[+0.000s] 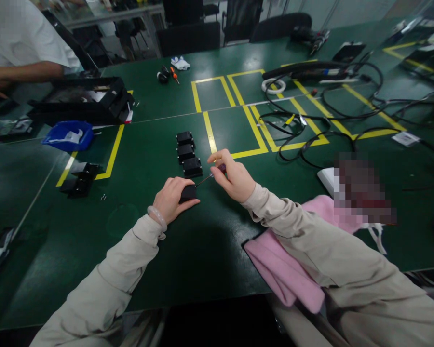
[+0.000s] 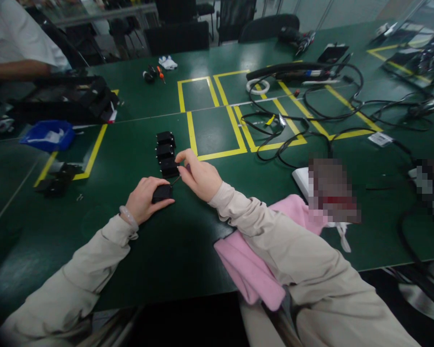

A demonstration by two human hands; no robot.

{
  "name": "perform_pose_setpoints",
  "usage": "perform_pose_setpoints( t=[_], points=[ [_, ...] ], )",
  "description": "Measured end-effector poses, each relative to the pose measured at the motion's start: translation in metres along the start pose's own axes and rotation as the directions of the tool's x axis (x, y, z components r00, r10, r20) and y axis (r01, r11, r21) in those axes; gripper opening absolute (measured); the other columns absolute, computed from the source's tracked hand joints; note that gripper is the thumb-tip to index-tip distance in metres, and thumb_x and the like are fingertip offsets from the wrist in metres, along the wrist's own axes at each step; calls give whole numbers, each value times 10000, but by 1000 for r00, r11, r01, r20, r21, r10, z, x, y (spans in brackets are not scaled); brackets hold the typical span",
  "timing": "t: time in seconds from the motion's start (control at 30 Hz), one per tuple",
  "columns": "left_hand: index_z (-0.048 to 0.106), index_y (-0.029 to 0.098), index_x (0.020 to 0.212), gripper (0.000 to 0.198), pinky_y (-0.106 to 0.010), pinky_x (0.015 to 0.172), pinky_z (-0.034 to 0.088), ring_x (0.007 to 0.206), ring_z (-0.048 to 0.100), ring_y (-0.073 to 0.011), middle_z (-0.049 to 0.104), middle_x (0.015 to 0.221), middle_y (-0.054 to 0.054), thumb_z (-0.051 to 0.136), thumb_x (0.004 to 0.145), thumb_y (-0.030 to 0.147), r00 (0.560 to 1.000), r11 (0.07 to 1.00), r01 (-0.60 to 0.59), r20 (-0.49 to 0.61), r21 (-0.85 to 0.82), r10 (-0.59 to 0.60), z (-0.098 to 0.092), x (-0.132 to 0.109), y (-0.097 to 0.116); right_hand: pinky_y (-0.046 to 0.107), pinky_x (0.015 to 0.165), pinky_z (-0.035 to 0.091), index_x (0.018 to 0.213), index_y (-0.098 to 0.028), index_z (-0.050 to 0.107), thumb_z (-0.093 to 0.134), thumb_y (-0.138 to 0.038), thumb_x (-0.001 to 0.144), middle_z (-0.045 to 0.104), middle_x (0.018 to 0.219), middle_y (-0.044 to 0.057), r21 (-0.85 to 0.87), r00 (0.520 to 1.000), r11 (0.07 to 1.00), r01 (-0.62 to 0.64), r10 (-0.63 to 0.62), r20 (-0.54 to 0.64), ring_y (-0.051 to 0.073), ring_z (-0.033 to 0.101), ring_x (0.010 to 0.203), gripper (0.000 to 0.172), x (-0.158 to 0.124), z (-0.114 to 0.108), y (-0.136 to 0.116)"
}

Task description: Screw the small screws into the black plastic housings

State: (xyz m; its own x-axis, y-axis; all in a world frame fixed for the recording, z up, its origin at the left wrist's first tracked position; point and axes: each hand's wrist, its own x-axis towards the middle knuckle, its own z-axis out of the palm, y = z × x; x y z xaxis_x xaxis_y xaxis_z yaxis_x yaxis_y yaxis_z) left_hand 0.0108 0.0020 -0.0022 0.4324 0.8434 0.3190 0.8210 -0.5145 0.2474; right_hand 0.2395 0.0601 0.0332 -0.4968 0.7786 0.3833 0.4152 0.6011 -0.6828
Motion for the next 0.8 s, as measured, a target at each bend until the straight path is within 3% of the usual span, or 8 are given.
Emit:
perform_pose_setpoints(
  t=[0.2, 0.37, 0.53, 0.7, 0.8],
  points=[
    [555, 173, 1169, 450, -370, 833, 484, 971, 576, -258, 653, 1068, -86, 727, 856, 447, 1000, 1000, -10, 13, 6, 9, -1, 0, -1, 256, 671, 390, 929, -206, 482, 411, -385, 966, 585, 795, 7, -17, 1000, 1000, 22, -22, -4, 129, 556, 681, 196, -1, 0, 1],
    [555, 177, 1164, 439, -377, 838, 488, 976, 577, -259, 651, 1069, -85, 730, 857, 439, 1000, 1000, 12, 26, 6, -12, -1, 1, -1, 260, 698, 417, 1089, -182, 471, 372, -305, 972, 594, 838, 11, 18, 999, 998, 54, -54, -3, 124, 566, 681, 196, -2, 0, 1],
    [557, 184, 1156, 412, -373, 831, 495, 971, 577, -254, 647, 1065, -80, 724, 863, 420, 999, 999, 30, 25, 13, -31, -2, 1, 1, 252, 659, 384, 925, -204, 483, 418, -392, 966, 582, 788, 5, -16, 999, 999, 40, -40, 11, 124, 554, 665, 203, -2, 0, 0],
    [555, 180, 1151, 397, -382, 849, 497, 983, 580, -258, 647, 1068, -84, 721, 864, 400, 999, 999, 33, 20, 23, -33, -1, 1, 2, 270, 714, 422, 1062, -183, 474, 382, -315, 942, 594, 875, 37, 6, 999, 999, 42, -42, 20, 149, 593, 758, 200, -1, 0, -1],
    [555, 174, 1152, 391, -388, 851, 497, 984, 579, -262, 650, 1070, -90, 713, 870, 394, 1000, 999, 25, 14, 22, -25, -1, 1, 2, 266, 685, 405, 961, -201, 481, 399, -378, 949, 584, 823, 22, -1, 999, 1000, 20, -20, 43, 140, 560, 695, 196, -1, 0, 0]
  ],
)
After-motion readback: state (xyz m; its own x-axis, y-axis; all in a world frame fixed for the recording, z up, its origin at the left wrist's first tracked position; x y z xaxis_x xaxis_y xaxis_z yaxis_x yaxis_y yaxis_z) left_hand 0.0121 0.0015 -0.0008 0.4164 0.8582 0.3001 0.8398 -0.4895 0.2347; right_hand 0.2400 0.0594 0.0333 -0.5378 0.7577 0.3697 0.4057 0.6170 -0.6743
